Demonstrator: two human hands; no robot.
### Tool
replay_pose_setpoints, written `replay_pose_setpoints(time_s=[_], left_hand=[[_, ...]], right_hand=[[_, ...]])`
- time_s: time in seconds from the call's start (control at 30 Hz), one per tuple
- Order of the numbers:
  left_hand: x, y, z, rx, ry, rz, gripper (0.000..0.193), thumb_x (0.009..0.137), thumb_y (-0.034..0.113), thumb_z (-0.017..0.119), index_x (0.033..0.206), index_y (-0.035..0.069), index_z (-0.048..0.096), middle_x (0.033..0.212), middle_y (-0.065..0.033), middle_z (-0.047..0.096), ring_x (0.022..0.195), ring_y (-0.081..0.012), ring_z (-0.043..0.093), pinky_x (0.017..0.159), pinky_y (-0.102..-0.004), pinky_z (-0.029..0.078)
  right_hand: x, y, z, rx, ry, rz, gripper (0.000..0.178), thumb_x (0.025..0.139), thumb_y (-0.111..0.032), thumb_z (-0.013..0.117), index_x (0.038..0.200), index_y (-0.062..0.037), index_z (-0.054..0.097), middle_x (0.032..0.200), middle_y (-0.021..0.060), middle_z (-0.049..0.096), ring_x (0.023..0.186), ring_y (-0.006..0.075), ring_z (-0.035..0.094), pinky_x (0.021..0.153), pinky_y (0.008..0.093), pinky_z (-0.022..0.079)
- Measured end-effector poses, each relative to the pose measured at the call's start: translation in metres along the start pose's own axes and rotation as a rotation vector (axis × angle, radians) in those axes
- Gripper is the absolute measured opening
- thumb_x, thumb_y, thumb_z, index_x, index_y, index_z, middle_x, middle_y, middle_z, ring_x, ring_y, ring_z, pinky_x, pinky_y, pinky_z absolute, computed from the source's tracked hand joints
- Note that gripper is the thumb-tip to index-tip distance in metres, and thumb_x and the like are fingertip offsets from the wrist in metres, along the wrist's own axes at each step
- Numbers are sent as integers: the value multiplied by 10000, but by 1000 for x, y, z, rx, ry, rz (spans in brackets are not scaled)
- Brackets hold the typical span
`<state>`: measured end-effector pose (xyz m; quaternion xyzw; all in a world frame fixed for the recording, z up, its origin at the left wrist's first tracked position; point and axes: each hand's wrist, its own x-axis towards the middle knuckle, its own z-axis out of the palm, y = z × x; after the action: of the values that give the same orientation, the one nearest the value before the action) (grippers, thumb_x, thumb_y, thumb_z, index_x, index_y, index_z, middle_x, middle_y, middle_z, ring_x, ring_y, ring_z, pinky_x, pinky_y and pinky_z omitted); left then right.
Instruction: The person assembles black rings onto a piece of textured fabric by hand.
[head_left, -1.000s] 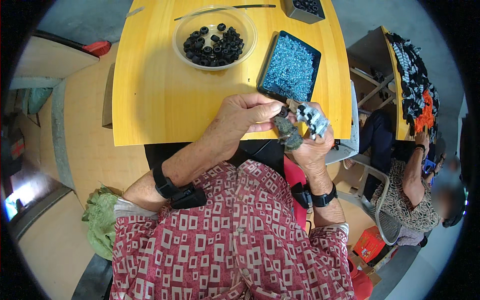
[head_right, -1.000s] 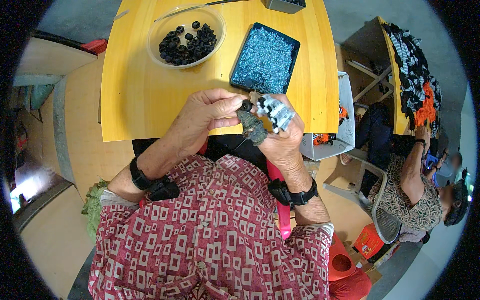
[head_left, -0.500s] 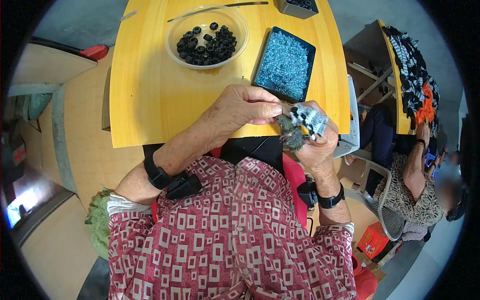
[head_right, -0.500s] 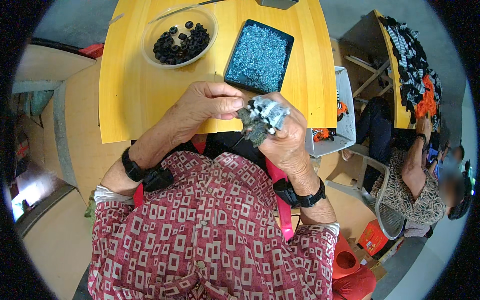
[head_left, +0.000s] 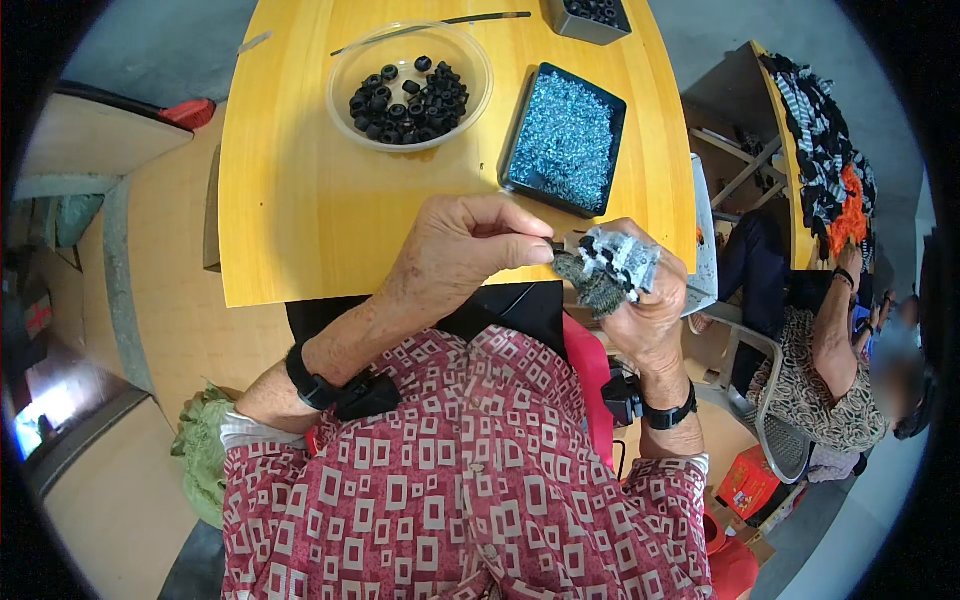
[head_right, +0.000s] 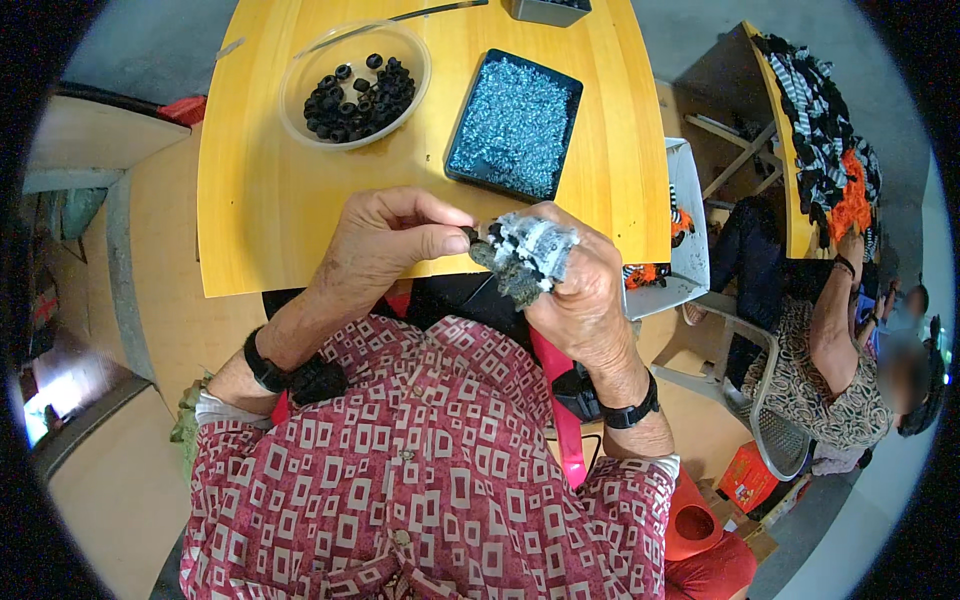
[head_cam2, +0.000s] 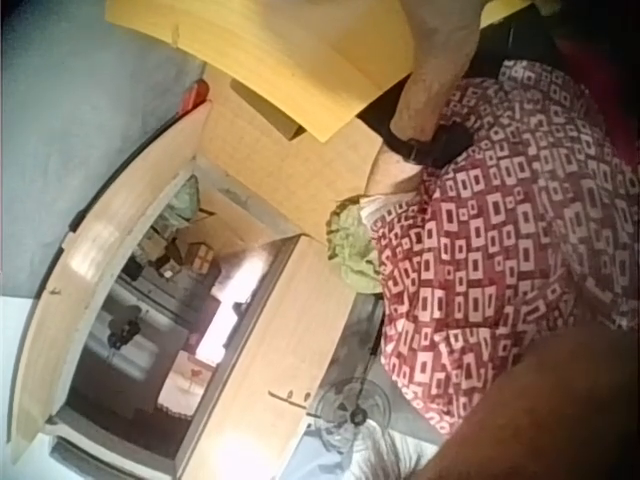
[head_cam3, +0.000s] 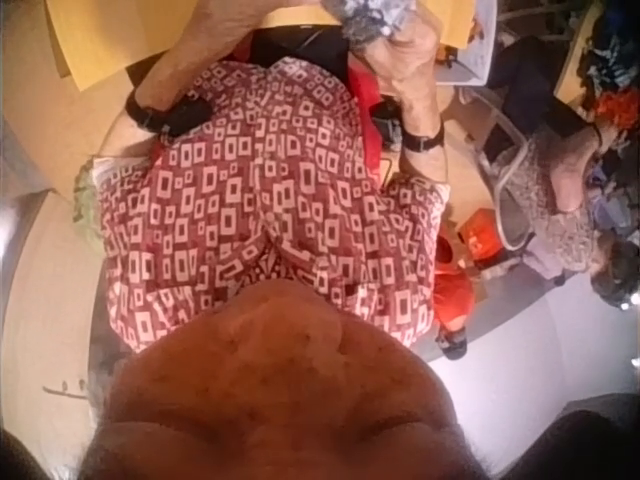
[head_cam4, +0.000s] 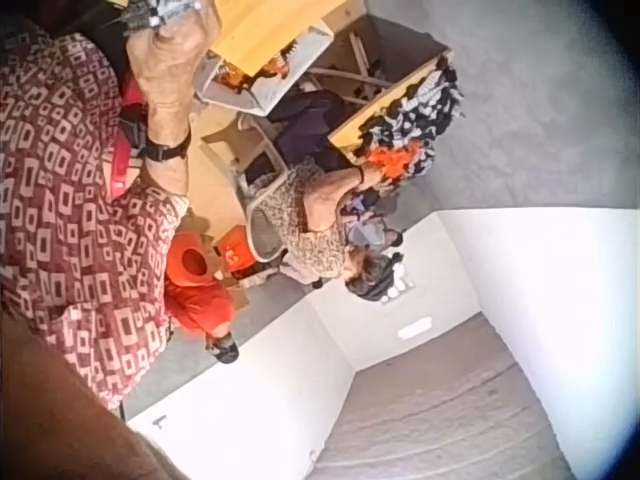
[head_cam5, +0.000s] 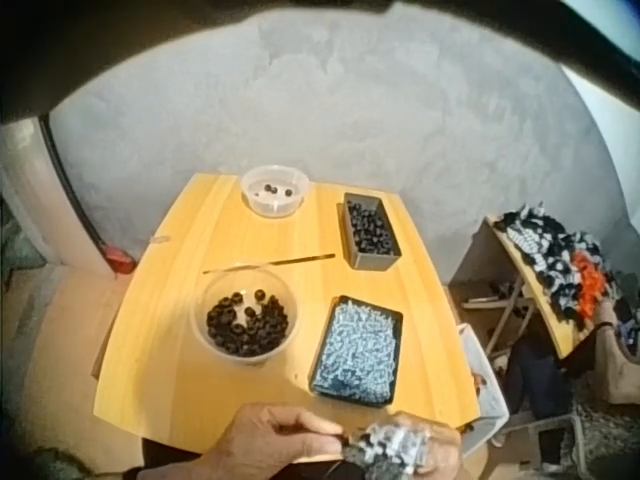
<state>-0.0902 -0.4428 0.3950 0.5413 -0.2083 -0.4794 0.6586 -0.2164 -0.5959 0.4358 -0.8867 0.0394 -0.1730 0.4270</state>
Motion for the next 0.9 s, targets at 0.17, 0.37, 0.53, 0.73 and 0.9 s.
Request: replay_pose_setpoints(time_s=[0.17, 0.37, 0.53, 0.73, 0.9], left_hand=[[-4, 4, 1, -2, -22, 16, 186, 803, 23, 652, 984, -18, 662, 949, -90, 668, 875, -112, 609, 819, -236, 483], [-5, 9, 4, 55, -66, 47, 177, 817, 28, 635, 985, -22, 660, 948, -81, 667, 868, -114, 611, 809, -232, 487], [-4, 8, 6, -55, -110, 23, 198, 840, 54, 613, 1022, -22, 634, 938, -71, 655, 860, -111, 613, 800, -232, 491], [-2, 9, 11, -214, -125, -25, 206, 843, 55, 609, 1036, -15, 619, 932, -56, 644, 842, -102, 613, 787, -223, 494], [-1, 7, 14, -220, -95, -17, 197, 841, 47, 610, 1029, -10, 622, 936, -44, 638, 827, -94, 607, 783, -221, 491]], right_hand=[[-2, 2, -4, -18, 1, -40, 220, 639, 82, 643, 825, -35, 649, 825, 96, 639, 748, 242, 642, 673, 297, 511], [-7, 5, -6, -73, 34, -104, 199, 640, 52, 670, 821, -28, 645, 829, 116, 637, 750, 251, 643, 664, 294, 507], [-10, 1, -2, -13, 125, -23, 195, 656, 56, 683, 830, -24, 646, 823, 115, 638, 748, 229, 641, 667, 286, 505], [-9, -1, -4, 14, 182, -15, 197, 653, 55, 703, 828, -16, 645, 822, 104, 639, 742, 211, 638, 666, 282, 501], [-10, 1, -4, 25, 178, -4, 199, 651, 53, 703, 830, -13, 646, 817, 106, 636, 727, 205, 635, 648, 279, 495]])
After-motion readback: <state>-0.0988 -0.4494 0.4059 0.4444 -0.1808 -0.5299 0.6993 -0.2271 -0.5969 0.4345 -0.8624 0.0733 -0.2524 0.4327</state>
